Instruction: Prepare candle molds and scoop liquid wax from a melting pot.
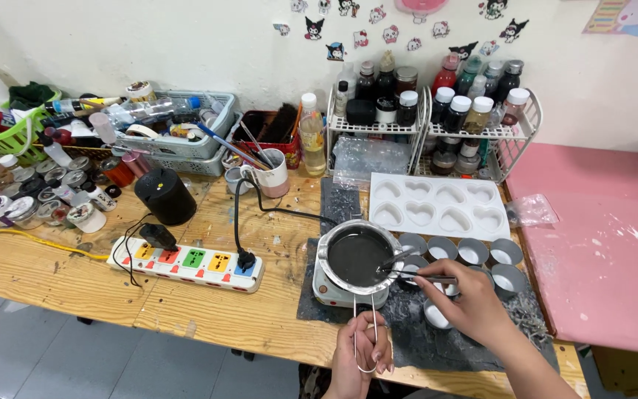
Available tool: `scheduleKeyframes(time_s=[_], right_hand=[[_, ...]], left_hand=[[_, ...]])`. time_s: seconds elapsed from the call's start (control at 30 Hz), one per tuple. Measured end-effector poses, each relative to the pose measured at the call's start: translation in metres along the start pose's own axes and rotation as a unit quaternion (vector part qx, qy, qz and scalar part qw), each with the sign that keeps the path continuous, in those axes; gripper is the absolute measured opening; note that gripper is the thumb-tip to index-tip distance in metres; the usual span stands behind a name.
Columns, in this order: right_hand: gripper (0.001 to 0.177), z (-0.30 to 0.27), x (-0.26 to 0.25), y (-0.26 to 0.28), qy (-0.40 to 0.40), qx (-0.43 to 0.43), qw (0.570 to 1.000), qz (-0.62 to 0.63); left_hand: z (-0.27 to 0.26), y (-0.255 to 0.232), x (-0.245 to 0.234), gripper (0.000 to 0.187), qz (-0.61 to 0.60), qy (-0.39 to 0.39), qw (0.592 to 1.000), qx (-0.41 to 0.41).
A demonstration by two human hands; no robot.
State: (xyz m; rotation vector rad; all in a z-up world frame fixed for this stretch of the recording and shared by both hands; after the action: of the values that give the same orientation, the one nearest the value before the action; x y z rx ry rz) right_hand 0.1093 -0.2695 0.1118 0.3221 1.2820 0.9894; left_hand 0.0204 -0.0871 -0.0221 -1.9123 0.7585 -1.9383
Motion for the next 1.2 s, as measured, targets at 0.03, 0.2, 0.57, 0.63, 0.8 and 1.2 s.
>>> scheduleKeyframes(time_s=[0.03, 0.2, 0.57, 0.63, 0.8, 1.2], right_hand=[[0.017, 0.001, -0.001, 0.0, 0.001, -0.002, 1.0, 0.0], [0.016, 0.004, -0.003, -0.001, -0.004, 0.034, 0.999, 0.014], [0.018, -0.037, -0.05, -0.083, -0.077, 0.131, 0.985, 0.079], [0.02, -0.058, -0.065, -0.115, -0.153, 0.158, 0.965, 0.142], [0.02, -0.094, -0.093, -0.2, -0.394, 0.16, 0.905, 0.015], [0.035, -0.075, -0.073, -0.199, -0.265, 0.273, 0.891, -0.249]], left_hand=[[0.001, 0.0, 0.0, 0.051, 0.0, 0.0, 1.0, 0.002], [0.002, 0.004, -0.002, 0.051, 0.012, 0.001, 1.0, -0.001], [0.013, 0.019, -0.026, 0.054, -0.012, -0.007, 1.0, -0.021], [0.015, 0.021, -0.03, 0.055, -0.023, -0.007, 0.999, -0.028], [0.017, 0.026, -0.033, 0.053, -0.044, 0.019, 0.999, -0.005], [0.019, 0.03, -0.032, 0.053, -0.021, 0.007, 1.0, 0.019]])
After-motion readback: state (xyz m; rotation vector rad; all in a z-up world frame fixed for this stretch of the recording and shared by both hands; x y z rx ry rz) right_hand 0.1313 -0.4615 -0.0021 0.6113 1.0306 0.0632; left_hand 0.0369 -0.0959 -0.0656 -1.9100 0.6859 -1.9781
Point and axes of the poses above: each hand's wrist, its own z-axis towards the middle knuckle, its own x-axis out of the palm, y = z × x, the point moved 2 cm from there along z, towards the middle knuckle, and after that the axes turned 3 degrees about x, right-handed, at the moved point
